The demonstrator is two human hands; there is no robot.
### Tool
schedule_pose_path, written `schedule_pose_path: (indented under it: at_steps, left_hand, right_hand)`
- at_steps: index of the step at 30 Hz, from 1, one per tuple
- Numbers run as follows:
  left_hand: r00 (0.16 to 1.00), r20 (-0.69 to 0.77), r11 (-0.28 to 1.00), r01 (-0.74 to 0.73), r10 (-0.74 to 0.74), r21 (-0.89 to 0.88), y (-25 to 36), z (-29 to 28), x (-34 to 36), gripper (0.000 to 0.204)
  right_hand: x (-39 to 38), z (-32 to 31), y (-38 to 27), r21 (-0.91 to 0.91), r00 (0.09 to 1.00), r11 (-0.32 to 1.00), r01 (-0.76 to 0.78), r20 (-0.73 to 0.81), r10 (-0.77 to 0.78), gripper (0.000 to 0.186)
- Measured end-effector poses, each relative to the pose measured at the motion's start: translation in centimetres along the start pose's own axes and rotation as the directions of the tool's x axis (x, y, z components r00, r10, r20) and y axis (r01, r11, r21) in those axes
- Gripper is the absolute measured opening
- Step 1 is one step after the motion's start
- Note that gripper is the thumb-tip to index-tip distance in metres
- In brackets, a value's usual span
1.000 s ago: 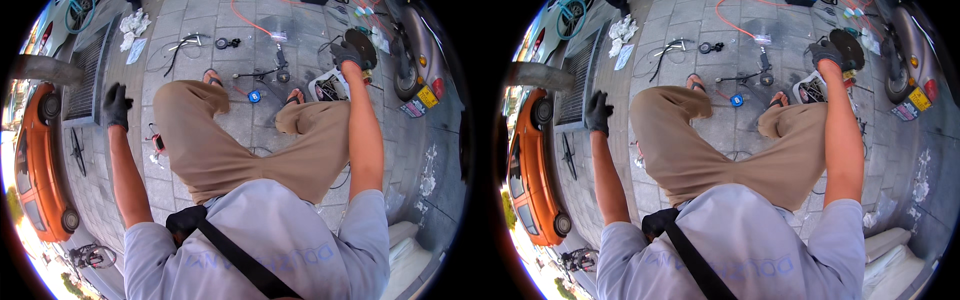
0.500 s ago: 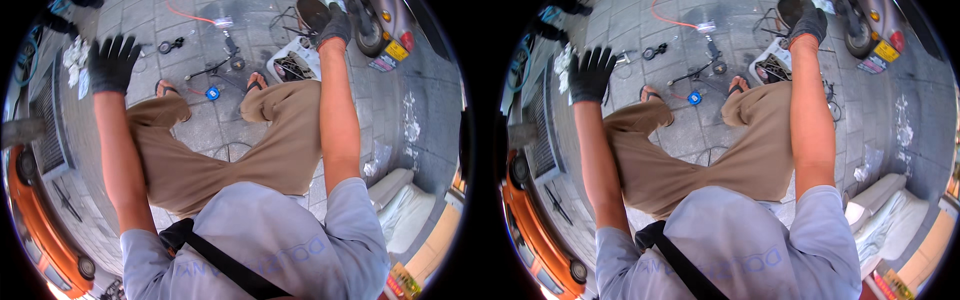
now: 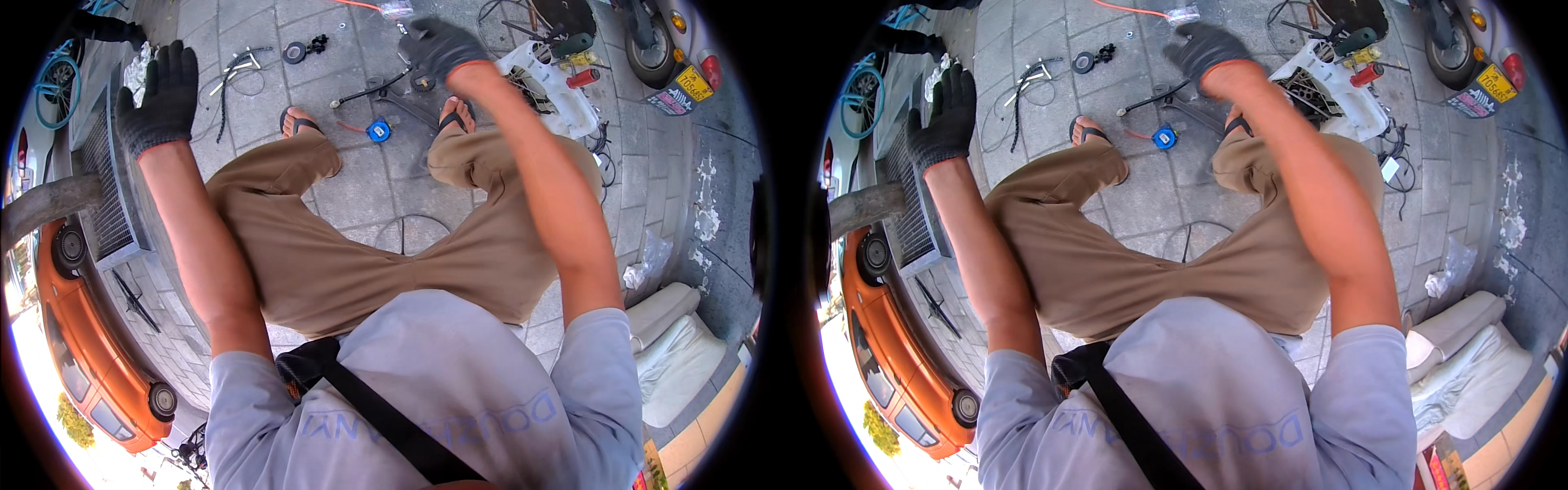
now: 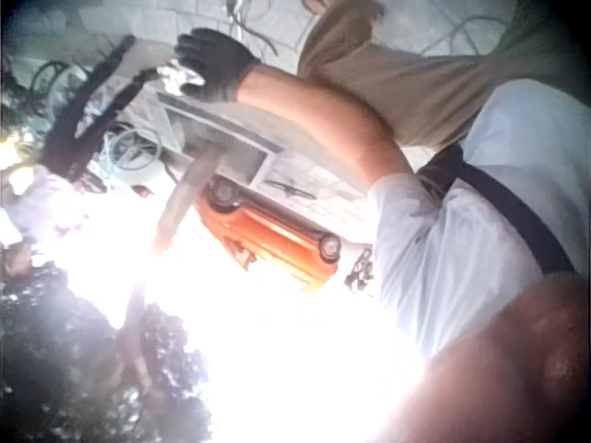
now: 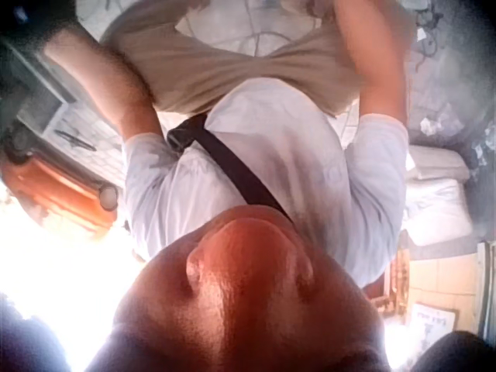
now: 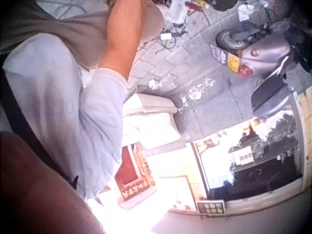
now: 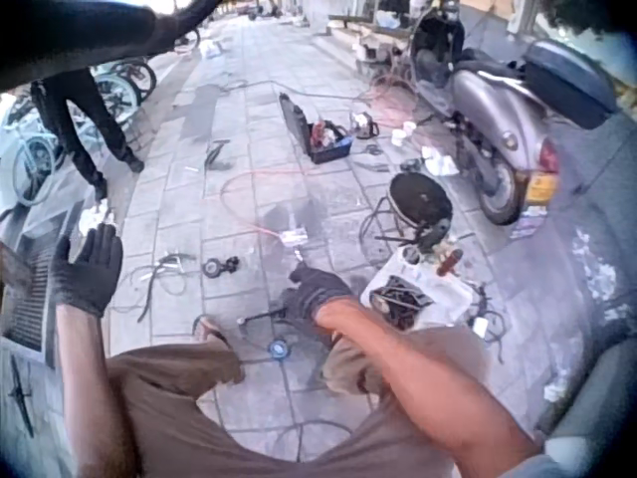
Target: The person is working on a scooter's electrical system on a sidewalk. They handle wires, a battery, and a power tool while organizing items in a toolbox. The person uses pliers and electrical tape to manipulate the wiring.
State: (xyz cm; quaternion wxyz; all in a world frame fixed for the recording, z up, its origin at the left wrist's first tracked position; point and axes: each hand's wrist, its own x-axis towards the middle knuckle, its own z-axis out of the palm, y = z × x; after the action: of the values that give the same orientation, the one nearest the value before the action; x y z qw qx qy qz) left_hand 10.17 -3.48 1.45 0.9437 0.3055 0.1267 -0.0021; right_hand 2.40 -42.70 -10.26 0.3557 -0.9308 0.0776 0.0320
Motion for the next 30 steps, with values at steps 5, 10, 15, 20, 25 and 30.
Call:
schedule_pose_path:
  at_steps: [5, 10, 15, 20, 25, 30]
  left_hand:
    - [0.991, -0.127, 0.998, -0.025, 0.033, 0.065, -1.4, 0.9, 0.0, 0.067]
    - [0.999, -0.022, 0.998, 0.048, -0.049, -0.032, 2.4, -2.3, 1.7, 0.063]
    - [0.956, 0.242, 0.974, 0.199, -0.169, -0.108, 1.8, -0.8, 0.7, 0.061]
    - [0.939, 0.256, 0.969, 0.247, -0.231, -0.030, 0.3, 1.0, 0.4, 0.056]
    - [0.948, 0.230, 0.976, 0.214, -0.219, 0.050, 0.1, 1.4, -0.2, 0.055]
    - [0.899, 0.293, 0.944, 0.327, -0.326, 0.046, -1.2, 2.1, -0.1, 0.050]
  right_hand:
    - [-0.8, 12.5, 6.0, -0.319, 0.874, 0.948, -0.022, 0.455, 0.173, 0.042]
    - [-4.5, 20.3, 7.3, -0.331, 0.808, 0.932, -0.150, 0.502, 0.308, 0.045]
    - [-4.1, 23.8, 6.3, -0.513, 0.863, 0.852, 0.104, 0.472, 0.179, 0.041]
    - [-3.6, 29.3, 7.1, -0.642, 0.846, 0.750, 0.156, 0.479, 0.234, 0.037]
    - [-3.3, 30.9, 7.8, -0.578, 0.738, 0.816, -0.033, 0.537, 0.410, 0.037]
    - [-6.1, 27.0, 7.0, -0.474, 0.622, 0.828, -0.300, 0.561, 0.546, 0.046]
